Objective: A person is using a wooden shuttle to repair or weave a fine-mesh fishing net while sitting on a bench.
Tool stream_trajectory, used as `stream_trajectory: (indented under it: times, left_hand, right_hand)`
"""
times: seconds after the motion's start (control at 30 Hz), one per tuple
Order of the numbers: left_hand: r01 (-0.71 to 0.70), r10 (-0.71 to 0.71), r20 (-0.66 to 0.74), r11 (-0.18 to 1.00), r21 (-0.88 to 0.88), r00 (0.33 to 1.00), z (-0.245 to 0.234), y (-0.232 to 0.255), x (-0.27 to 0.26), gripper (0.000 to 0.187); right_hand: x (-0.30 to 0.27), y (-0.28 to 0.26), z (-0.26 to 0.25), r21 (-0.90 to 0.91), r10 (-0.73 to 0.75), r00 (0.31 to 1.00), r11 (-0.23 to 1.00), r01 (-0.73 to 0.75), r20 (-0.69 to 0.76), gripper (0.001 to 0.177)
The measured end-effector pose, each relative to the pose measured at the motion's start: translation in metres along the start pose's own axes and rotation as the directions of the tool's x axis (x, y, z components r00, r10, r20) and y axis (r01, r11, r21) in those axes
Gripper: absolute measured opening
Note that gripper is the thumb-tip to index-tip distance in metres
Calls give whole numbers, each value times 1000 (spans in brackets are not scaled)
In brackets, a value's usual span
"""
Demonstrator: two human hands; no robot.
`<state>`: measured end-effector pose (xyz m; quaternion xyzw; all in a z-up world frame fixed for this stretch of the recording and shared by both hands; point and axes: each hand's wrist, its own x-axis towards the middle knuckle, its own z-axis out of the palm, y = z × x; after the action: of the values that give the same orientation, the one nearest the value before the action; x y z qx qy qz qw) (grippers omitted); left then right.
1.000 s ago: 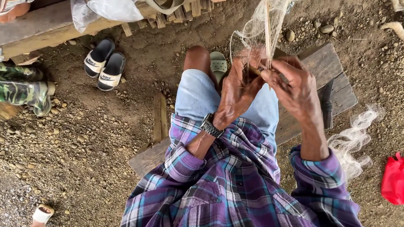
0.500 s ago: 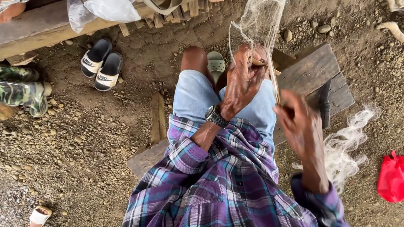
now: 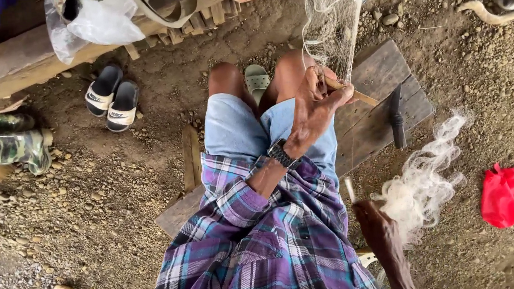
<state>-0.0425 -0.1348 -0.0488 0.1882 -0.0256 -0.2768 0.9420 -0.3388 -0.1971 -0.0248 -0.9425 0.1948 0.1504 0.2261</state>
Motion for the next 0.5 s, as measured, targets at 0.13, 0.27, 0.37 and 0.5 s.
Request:
stream_trajectory:
  times: [0.13, 0.27, 0.37, 0.5]
  left_hand:
    - [-170, 299, 454, 938, -303, 840, -34, -33, -10, 85]
    - [53, 3, 138, 916, -398, 990, -55, -56, -16, 38]
    - [189, -98, 219, 875, -446, 971, -42, -38, -15, 21]
    - [81, -85, 7, 975, 207, 996, 13, 14, -9, 18]
  right_hand:
    - [-14, 36, 52, 111, -32, 998, 993, 27, 45, 7]
    - [-21, 68, 102, 315, 293, 945, 892, -326, 149, 19]
    - [-17, 71, 111, 253, 346, 914, 884, -393, 212, 21]
    - [-28, 102, 159, 272, 143, 985, 956, -113, -93, 17]
